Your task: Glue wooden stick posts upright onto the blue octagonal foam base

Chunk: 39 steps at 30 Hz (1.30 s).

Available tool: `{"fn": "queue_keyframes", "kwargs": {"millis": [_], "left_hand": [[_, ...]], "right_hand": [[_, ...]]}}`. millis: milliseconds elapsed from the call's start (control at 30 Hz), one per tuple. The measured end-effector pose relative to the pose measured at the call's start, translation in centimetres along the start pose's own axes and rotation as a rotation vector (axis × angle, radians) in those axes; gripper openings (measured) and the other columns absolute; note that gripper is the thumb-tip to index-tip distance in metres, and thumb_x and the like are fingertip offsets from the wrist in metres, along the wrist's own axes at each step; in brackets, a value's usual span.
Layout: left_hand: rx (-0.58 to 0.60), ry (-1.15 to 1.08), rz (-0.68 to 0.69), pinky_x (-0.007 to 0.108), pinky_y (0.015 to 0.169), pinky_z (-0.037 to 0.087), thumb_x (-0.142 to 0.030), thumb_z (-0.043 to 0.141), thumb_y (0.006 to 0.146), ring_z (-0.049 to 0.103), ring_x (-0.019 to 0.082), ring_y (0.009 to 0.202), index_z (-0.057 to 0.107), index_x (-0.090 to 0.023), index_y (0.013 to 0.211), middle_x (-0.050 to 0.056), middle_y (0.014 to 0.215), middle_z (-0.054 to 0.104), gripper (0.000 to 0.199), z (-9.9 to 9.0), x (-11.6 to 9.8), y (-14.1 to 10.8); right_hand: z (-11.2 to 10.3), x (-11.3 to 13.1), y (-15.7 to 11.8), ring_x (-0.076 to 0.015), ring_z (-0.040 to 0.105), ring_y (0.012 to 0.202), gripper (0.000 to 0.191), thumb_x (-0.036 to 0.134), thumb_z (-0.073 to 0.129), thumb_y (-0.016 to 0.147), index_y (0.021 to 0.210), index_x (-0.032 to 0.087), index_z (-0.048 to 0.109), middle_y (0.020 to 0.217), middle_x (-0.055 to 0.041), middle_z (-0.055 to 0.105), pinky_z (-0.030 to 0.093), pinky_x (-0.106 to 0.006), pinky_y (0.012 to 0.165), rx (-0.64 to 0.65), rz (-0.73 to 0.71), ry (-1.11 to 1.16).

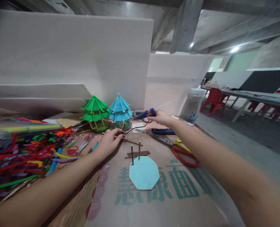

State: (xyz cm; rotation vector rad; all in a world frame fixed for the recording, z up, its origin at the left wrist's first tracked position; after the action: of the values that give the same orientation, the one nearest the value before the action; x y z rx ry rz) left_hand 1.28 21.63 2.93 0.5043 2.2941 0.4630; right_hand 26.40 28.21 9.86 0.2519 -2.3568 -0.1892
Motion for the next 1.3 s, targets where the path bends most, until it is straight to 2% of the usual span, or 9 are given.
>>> {"fn": "queue_keyframes", "kwargs": {"millis": [167, 300, 400, 533, 667, 800, 900, 1033, 1300], "left_hand": [[-0.003, -0.066, 0.009, 0.035, 0.087, 0.052, -0.026, 0.052, 0.094, 0.07, 0.025, 0.1, 0.066, -0.02, 0.106, 0.007, 0.106, 0.076, 0.019, -0.7, -1.2, -0.1], [-0.026, -0.141, 0.029, 0.033, 0.086, 0.052, -0.028, 0.051, 0.094, 0.07, 0.023, 0.099, 0.065, -0.02, 0.107, 0.007, 0.106, 0.075, 0.02, -2.3, -3.2, 0.1], [-0.013, -0.196, 0.061, 0.032, 0.082, 0.053, -0.031, 0.052, 0.093, 0.07, 0.022, 0.092, 0.065, -0.019, 0.103, 0.006, 0.1, 0.076, 0.02, -4.1, -5.6, 0.2], [0.103, -0.389, 0.073, 0.028, 0.065, 0.052, -0.04, 0.051, 0.094, 0.069, 0.019, 0.072, 0.063, -0.018, 0.097, 0.003, 0.078, 0.073, 0.026, -6.2, -9.8, -0.7], [0.211, -0.618, 0.075, 0.027, 0.064, 0.052, -0.041, 0.054, 0.093, 0.067, 0.016, 0.066, 0.06, -0.018, 0.092, 0.003, 0.072, 0.072, 0.024, -7.1, -13.7, -2.7], [0.353, -0.737, 0.013, 0.029, 0.062, 0.052, -0.045, 0.055, 0.092, 0.067, 0.016, 0.064, 0.057, -0.019, 0.095, 0.005, 0.074, 0.075, 0.026, -5.3, -15.4, -4.5], [0.462, -0.778, -0.033, 0.028, 0.061, 0.05, -0.05, 0.055, 0.091, 0.067, 0.016, 0.062, 0.056, -0.019, 0.095, 0.006, 0.074, 0.076, 0.031, -3.2, -15.9, -5.9], [0.589, -0.8, -0.069, 0.025, 0.058, 0.045, -0.05, 0.054, 0.092, 0.068, 0.015, 0.062, 0.055, -0.019, 0.088, 0.005, 0.071, 0.074, 0.031, -0.6, -16.5, -7.7], [0.671, -0.842, -0.12, 0.026, 0.061, 0.05, -0.047, 0.055, 0.092, 0.067, 0.015, 0.064, 0.057, -0.018, 0.092, 0.005, 0.077, 0.074, 0.029, 1.3, -15.7, -8.3]], "right_hand": [[3.3, -3.0, 0.7, -0.0216, 0.068, 0.078, 0.021, 0.033, 0.077, 0.082, 0.091, 0.014, 0.075, 0.079, -0.0064, 0.074, 0.054, -0.03, 0.07, 0.085, 0.112, -0.124], [4.8, -4.5, 1.1, -0.0212, 0.068, 0.096, 0.029, 0.034, 0.061, 0.097, 0.117, 0.014, 0.066, 0.111, -0.0087, 0.07, 0.057, -0.037, 0.083, 0.144, 0.118, -0.178], [4.2, -5.1, 1.4, -0.0238, 0.065, 0.107, 0.036, 0.037, 0.062, 0.097, 0.127, 0.016, 0.061, 0.127, -0.0102, 0.063, 0.057, -0.045, 0.09, 0.133, 0.108, -0.263], [1.6, -4.5, -0.3, -0.0291, 0.067, 0.109, 0.034, 0.034, 0.066, 0.092, 0.12, 0.017, 0.067, 0.117, -0.0125, 0.072, 0.05, -0.038, 0.095, 0.03, 0.056, -0.404], [-1.2, -2.1, -4.9, -0.0298, 0.068, 0.107, 0.03, 0.03, 0.064, 0.089, 0.116, 0.017, 0.07, 0.113, -0.0138, 0.075, 0.048, -0.036, 0.092, -0.096, -0.075, -0.514], [-3.8, 1.9, -10.8, -0.0274, 0.067, 0.102, 0.029, 0.035, 0.05, 0.099, 0.112, 0.017, 0.068, 0.107, -0.0154, 0.074, 0.048, -0.039, 0.091, -0.275, -0.257, -0.577], [-3.8, 8.9, -18.0, -0.0227, 0.068, 0.09, 0.025, 0.023, 0.055, 0.097, 0.12, 0.021, 0.062, 0.099, -0.0101, 0.075, 0.052, -0.036, 0.079, -0.488, -0.875, -0.613], [0.1, 14.2, -24.8, -0.0189, 0.059, 0.067, 0.041, 0.014, 0.05, 0.097, 0.138, 0.017, 0.054, 0.079, -0.0045, 0.071, 0.047, -0.032, 0.058, -0.357, -1.361, -0.768], [1.4, 14.9, -25.1, -0.0191, 0.059, 0.069, 0.029, 0.016, 0.046, 0.101, 0.123, 0.008, 0.062, 0.088, -0.0115, 0.072, 0.048, -0.033, 0.059, -0.32, -1.321, -0.739]]}}
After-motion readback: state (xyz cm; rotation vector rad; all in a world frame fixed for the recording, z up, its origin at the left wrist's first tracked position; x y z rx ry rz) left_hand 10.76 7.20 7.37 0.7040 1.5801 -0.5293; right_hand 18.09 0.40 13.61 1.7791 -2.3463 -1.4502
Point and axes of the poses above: each hand's wrist, its own y-axis towards the middle knuckle, its own z-axis out of the palm, x = y × z, the point moved 9 cm from there along y, towards the middle knuckle
